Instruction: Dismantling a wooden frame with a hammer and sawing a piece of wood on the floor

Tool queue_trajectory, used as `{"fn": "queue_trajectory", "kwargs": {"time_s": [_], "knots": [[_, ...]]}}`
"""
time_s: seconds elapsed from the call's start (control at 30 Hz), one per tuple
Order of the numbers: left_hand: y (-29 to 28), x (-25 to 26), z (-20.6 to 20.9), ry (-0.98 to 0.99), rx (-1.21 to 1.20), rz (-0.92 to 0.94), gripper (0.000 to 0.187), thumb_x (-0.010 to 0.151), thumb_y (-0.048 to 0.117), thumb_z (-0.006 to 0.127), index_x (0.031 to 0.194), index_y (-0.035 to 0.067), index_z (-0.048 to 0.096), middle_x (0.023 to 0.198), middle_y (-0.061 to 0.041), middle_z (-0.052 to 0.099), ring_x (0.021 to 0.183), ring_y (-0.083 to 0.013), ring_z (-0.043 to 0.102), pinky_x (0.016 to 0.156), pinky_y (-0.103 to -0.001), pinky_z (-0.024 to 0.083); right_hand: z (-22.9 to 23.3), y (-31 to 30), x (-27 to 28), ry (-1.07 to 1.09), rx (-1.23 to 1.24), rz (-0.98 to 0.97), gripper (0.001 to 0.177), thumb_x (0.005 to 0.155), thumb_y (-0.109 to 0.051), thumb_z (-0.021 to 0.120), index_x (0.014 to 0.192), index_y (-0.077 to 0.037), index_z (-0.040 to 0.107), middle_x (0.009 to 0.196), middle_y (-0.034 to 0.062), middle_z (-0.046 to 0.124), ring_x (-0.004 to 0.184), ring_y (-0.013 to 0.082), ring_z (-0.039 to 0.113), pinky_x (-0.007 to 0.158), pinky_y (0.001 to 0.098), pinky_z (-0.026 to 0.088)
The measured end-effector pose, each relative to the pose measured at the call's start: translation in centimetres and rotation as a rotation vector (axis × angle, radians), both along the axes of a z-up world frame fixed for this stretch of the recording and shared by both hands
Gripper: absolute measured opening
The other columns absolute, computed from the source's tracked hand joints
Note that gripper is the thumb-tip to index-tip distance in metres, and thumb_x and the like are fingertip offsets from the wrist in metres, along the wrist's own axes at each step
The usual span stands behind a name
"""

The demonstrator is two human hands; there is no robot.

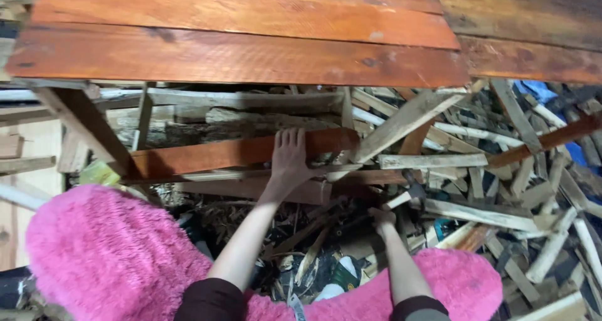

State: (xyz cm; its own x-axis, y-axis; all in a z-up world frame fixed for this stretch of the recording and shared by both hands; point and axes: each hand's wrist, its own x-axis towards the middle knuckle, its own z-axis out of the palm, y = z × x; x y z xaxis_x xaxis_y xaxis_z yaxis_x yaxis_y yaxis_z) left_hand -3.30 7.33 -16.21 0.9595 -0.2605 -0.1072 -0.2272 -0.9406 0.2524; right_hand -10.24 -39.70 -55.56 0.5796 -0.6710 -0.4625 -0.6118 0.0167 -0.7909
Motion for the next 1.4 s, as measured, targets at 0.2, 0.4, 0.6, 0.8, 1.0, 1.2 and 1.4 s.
{"fn": "queue_trajectory", "kwargs": {"time_s": [0.2, 0.4, 0.6, 0.8, 1.0, 1.2, 1.4], "knots": [[0.5, -1.6, 2.5, -0.110, 0.035, -0.024, 0.123, 0.074, 0.080, 0.069, 0.156, 0.000, 0.025, 0.154, -0.021, 0.035, 0.150, -0.0358, 0.027, 0.131, -0.049, 0.010, 16.0, 1.2, 0.7, -0.477, 0.440, -0.070, 0.014, 0.094, -0.012, 0.049, 0.089, -0.009, 0.062, 0.072, 0.0180, 0.067, 0.055, 0.0190, 0.063, 0.053, 0.0228, 0.039], [-3.1, -4.1, -4.9, -0.771, -0.826, -0.010, 0.053, 0.087, 0.035, 0.078, 0.128, 0.007, 0.059, 0.128, -0.020, 0.049, 0.122, -0.0455, 0.052, 0.100, -0.056, 0.049, 33.7, 4.6, -6.0, -0.685, 1.469, -0.103, 0.033, 0.095, 0.007, 0.051, 0.112, -0.008, 0.074, 0.087, 0.0017, 0.070, 0.046, -0.0006, 0.045, 0.042, 0.0063, 0.037], [-8.7, -8.8, -6.9, 0.490, -1.413, 1.015, 0.119, 0.072, 0.066, 0.078, 0.152, -0.007, 0.029, 0.152, -0.027, 0.039, 0.141, -0.0364, 0.046, 0.118, -0.049, 0.040, 42.7, 12.5, -15.0, -0.392, 0.347, 0.425, 0.018, 0.093, 0.002, 0.055, 0.110, 0.002, 0.059, 0.068, 0.0013, 0.049, 0.041, 0.0070, 0.039, 0.033, 0.0240, 0.033], [-3.6, -6.7, -0.5, 0.475, -2.304, 1.161, 0.087, 0.081, 0.067, 0.062, 0.128, -0.006, 0.068, 0.108, -0.012, 0.064, 0.085, -0.0158, 0.057, 0.071, -0.026, 0.043, 49.4, 16.6, -18.2, -0.149, -0.129, 0.643, 0.037, 0.083, 0.010, 0.071, 0.120, 0.006, 0.067, 0.059, 0.0131, 0.057, 0.033, 0.0210, 0.048, 0.028, 0.0297, 0.037], [-5.1, -4.1, -5.1, 0.460, -2.483, 1.147, 0.063, 0.083, 0.058, 0.072, 0.105, 0.000, 0.067, 0.102, -0.010, 0.065, 0.084, -0.0165, 0.060, 0.077, -0.030, 0.049, 54.2, 22.3, -13.2, -0.175, -0.058, 0.715, 0.077, 0.083, 0.012, 0.064, 0.155, -0.010, 0.047, 0.093, 0.0249, 0.076, 0.044, 0.0167, 0.050, 0.033, 0.0257, 0.039], [-11.3, -1.5, -13.0, 0.238, -2.034, 1.287, 0.080, 0.089, 0.043, 0.085, 0.131, -0.013, 0.045, 0.124, -0.033, 0.057, 0.121, -0.0400, 0.060, 0.106, -0.053, 0.047, 56.5, 26.7, -3.2, -0.072, -0.874, 1.041, 0.026, 0.094, -0.036, 0.067, 0.094, -0.012, 0.076, 0.071, 0.0165, 0.074, 0.078, 0.0383, 0.076, 0.071, 0.0520, 0.055], [-7.2, -5.1, -7.7, 0.263, -2.568, 1.182, 0.044, 0.101, 0.051, 0.067, 0.095, 0.010, 0.053, 0.081, 0.004, 0.043, 0.074, -0.0127, 0.051, 0.110, -0.046, 0.047, 54.5, 28.3, 7.4, 0.282, -1.241, 1.102, 0.050, 0.078, -0.031, 0.085, 0.116, 0.001, 0.076, 0.099, 0.0240, 0.076, 0.103, 0.0401, 0.074, 0.089, 0.0487, 0.061]]}}
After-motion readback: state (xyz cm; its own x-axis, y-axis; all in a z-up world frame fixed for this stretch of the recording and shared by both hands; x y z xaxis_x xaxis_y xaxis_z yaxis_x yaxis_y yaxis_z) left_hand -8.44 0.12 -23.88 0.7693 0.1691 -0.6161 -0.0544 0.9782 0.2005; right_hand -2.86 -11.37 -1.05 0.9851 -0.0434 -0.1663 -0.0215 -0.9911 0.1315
